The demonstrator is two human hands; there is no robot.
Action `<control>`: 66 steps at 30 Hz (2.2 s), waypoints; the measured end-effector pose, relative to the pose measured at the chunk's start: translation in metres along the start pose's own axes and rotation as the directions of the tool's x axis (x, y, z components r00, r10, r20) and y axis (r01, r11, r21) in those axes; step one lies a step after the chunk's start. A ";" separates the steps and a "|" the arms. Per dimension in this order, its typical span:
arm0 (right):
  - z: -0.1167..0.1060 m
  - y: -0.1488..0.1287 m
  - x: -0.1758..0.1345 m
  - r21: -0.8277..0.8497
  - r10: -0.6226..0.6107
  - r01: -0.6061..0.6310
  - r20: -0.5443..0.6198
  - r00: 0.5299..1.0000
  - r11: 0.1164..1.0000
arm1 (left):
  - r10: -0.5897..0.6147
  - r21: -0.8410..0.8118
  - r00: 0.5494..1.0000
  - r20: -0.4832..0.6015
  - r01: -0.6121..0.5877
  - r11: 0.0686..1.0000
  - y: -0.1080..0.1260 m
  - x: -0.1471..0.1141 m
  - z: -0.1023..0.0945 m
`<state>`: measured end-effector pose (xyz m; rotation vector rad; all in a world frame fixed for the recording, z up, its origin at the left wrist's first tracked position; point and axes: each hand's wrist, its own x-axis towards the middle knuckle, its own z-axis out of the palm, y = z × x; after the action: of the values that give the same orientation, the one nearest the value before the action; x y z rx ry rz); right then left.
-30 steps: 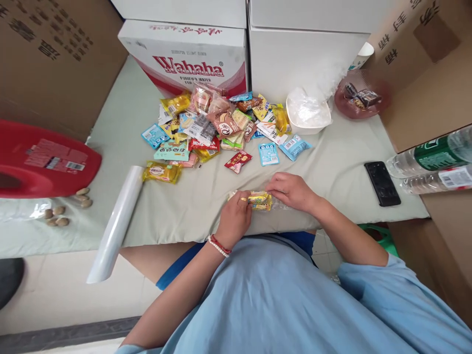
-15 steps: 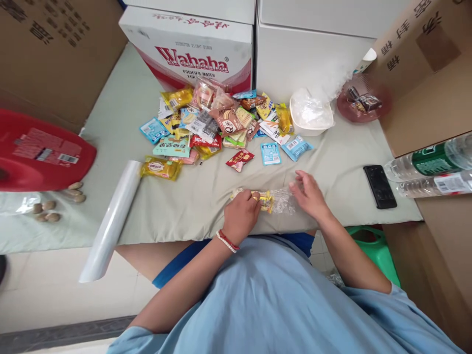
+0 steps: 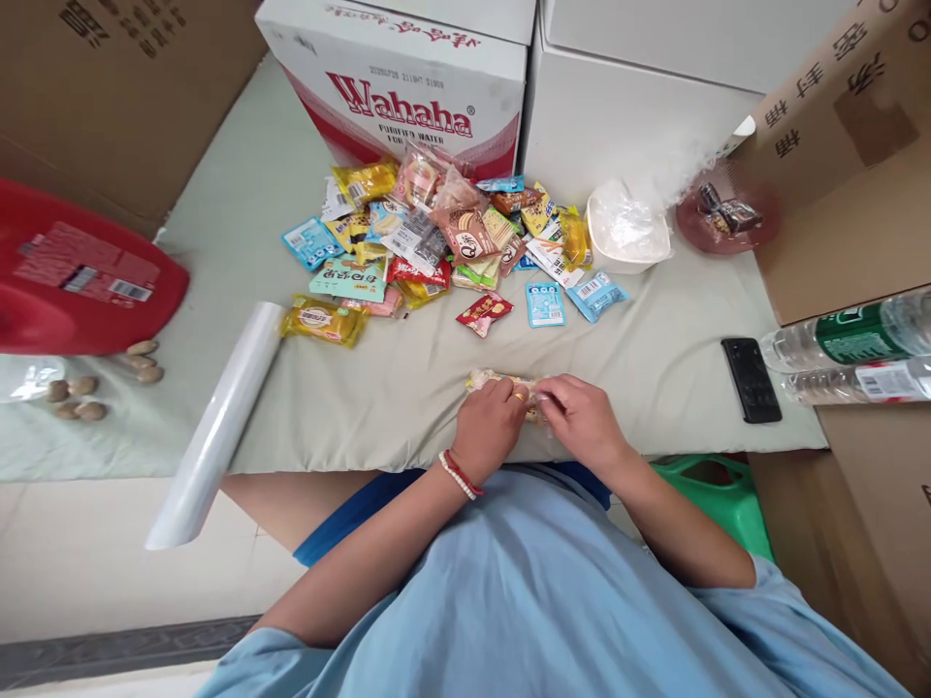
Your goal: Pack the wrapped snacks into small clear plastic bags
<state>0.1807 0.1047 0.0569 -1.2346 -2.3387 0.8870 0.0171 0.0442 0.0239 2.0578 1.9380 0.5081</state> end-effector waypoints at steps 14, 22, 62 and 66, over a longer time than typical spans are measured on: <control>0.033 -0.022 0.026 -0.318 0.063 0.016 0.235 0.970 0.948 | -0.572 -0.626 0.738 -0.358 0.265 0.734 -0.042 -0.022 -0.016; 0.035 -0.025 0.028 -0.345 0.072 0.011 0.227 0.971 0.939 | -0.360 -0.509 0.899 -0.251 0.194 0.839 -0.035 -0.022 -0.016; 0.042 -0.023 0.017 -0.192 -0.012 0.044 0.164 0.986 0.980 | -0.349 0.077 0.931 -0.107 0.358 0.930 -0.050 -0.012 -0.010; 0.041 -0.021 0.011 -0.087 -0.020 0.028 0.098 0.995 0.996 | -0.283 -0.082 0.937 -0.204 0.272 0.959 -0.047 -0.015 -0.012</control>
<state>0.1389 0.0902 0.0407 -1.2201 -2.4889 0.8625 -0.0306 0.0316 0.0133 1.7161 2.2642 0.7298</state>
